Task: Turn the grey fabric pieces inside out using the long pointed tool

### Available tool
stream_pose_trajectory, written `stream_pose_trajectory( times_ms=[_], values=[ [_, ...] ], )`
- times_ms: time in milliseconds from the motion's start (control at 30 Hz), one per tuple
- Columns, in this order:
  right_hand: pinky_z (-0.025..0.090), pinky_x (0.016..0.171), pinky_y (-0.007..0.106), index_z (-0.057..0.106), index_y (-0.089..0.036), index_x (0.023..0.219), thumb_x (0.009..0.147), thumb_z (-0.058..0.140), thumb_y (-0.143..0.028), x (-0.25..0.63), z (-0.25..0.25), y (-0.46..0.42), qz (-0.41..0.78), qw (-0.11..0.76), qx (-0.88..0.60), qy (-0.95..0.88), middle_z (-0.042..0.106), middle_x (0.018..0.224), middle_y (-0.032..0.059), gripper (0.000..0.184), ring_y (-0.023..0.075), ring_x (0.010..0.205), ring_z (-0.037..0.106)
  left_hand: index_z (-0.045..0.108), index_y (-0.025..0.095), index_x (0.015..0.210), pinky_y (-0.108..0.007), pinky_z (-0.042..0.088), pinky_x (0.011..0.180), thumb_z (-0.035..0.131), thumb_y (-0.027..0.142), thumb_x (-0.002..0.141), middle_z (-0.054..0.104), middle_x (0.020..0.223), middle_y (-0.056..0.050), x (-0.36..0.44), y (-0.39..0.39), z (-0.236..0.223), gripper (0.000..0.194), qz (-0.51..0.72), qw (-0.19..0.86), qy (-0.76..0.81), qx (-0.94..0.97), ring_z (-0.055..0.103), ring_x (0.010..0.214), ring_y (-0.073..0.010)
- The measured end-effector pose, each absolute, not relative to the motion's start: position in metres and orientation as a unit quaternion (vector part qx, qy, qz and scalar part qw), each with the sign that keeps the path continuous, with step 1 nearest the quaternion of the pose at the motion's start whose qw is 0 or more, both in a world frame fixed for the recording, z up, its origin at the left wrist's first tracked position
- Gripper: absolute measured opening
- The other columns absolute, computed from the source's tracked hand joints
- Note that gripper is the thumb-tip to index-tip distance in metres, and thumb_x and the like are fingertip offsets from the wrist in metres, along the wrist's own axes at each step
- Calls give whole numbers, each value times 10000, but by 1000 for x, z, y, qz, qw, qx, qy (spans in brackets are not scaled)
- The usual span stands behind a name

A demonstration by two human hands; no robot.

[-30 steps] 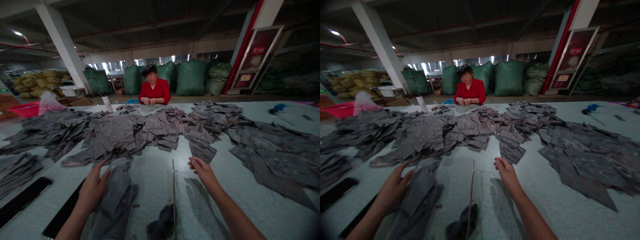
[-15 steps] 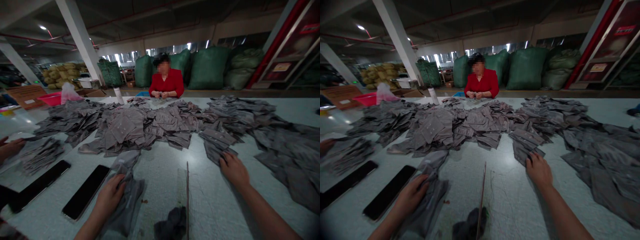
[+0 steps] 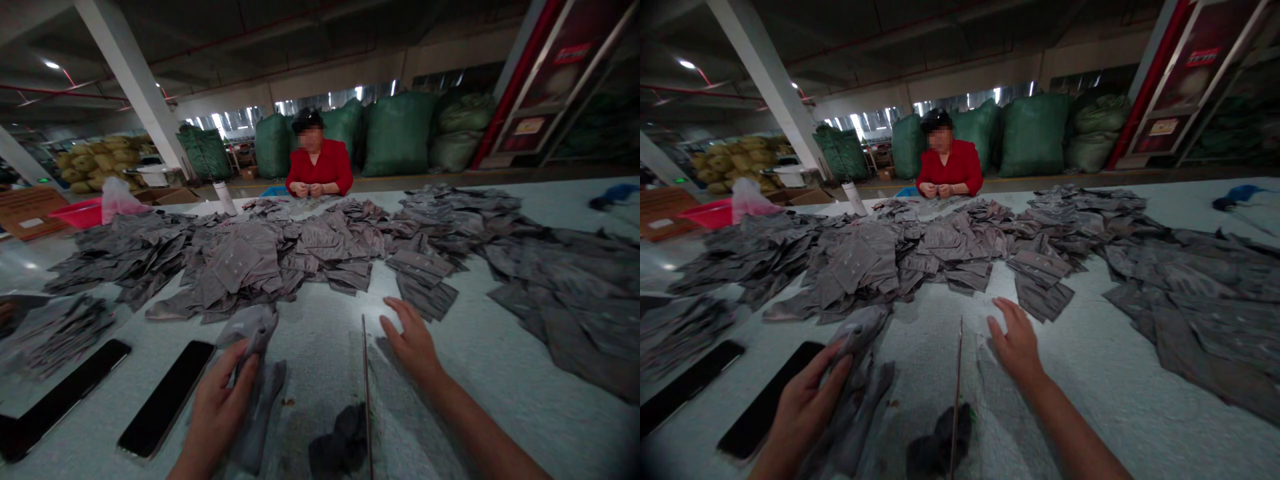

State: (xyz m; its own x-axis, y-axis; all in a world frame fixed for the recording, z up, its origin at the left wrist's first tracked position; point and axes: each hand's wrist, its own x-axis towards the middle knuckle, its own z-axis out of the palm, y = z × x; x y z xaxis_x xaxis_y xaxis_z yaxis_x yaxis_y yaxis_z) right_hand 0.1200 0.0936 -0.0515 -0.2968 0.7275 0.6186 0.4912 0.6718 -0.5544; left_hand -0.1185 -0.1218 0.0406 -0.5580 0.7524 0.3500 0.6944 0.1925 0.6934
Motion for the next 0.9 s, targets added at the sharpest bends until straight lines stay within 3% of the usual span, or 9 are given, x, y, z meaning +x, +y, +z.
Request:
stream_pose_trajectory(
  times_ms=[167,267,400,467,567,667,767,900],
  values=[
    [382,913,353,374,-203,1214,811,479,-319,78,-35,51,329,443,-276,-787,463,1187,88,432,199,1084,446,625,224,946,-264,429,772,532,322,742,647,909,-21,-84,-92,42,245,494,210,684,494,565,873,-202],
    [334,954,364,368,-182,1221,760,554,-300,70,-25,40,360,455,-212,-786,407,1246,108,511,215,1139,395,624,199,886,-238,434,699,560,300,715,650,795,-15,-69,-75,33,209,556,352,617,431,575,772,-174],
    [370,892,324,557,-167,889,695,591,-211,76,-21,38,359,470,-202,-781,491,1134,96,202,207,1044,459,591,176,845,-238,441,581,590,287,677,625,700,-11,-60,-59,22,201,580,490,540,362,569,620,-150],
    [412,780,289,548,-175,753,680,575,-169,82,-21,38,359,461,-245,-774,570,917,53,78,174,868,521,573,185,914,-263,454,618,610,299,666,634,780,-28,-60,-55,19,275,574,485,544,374,585,684,-171],
    [395,659,259,534,-180,716,684,554,-155,92,-20,33,333,443,-312,-771,547,701,-1,45,146,689,502,558,192,1006,-290,435,761,633,320,661,630,928,-55,-62,-48,19,376,529,408,586,458,571,868,-207],
    [372,627,239,532,-176,725,700,538,-162,98,-18,26,327,439,-326,-770,536,700,-4,29,137,677,491,572,186,989,-296,447,745,588,355,700,636,908,-50,-63,-40,19,336,478,362,618,509,574,852,-208],
    [362,596,221,521,-183,710,749,509,-197,101,-17,20,346,432,-342,-760,521,679,-13,43,127,653,482,580,179,938,-307,467,713,528,377,741,640,860,-40,-60,-34,16,284,498,363,610,499,584,803,-200],
    [355,588,218,505,-191,702,772,509,-210,104,-18,19,355,422,-361,-753,506,666,-22,72,125,642,474,584,178,937,-318,464,736,567,356,719,638,864,-44,-57,-32,14,282,521,357,614,474,581,813,-199]
  ],
)
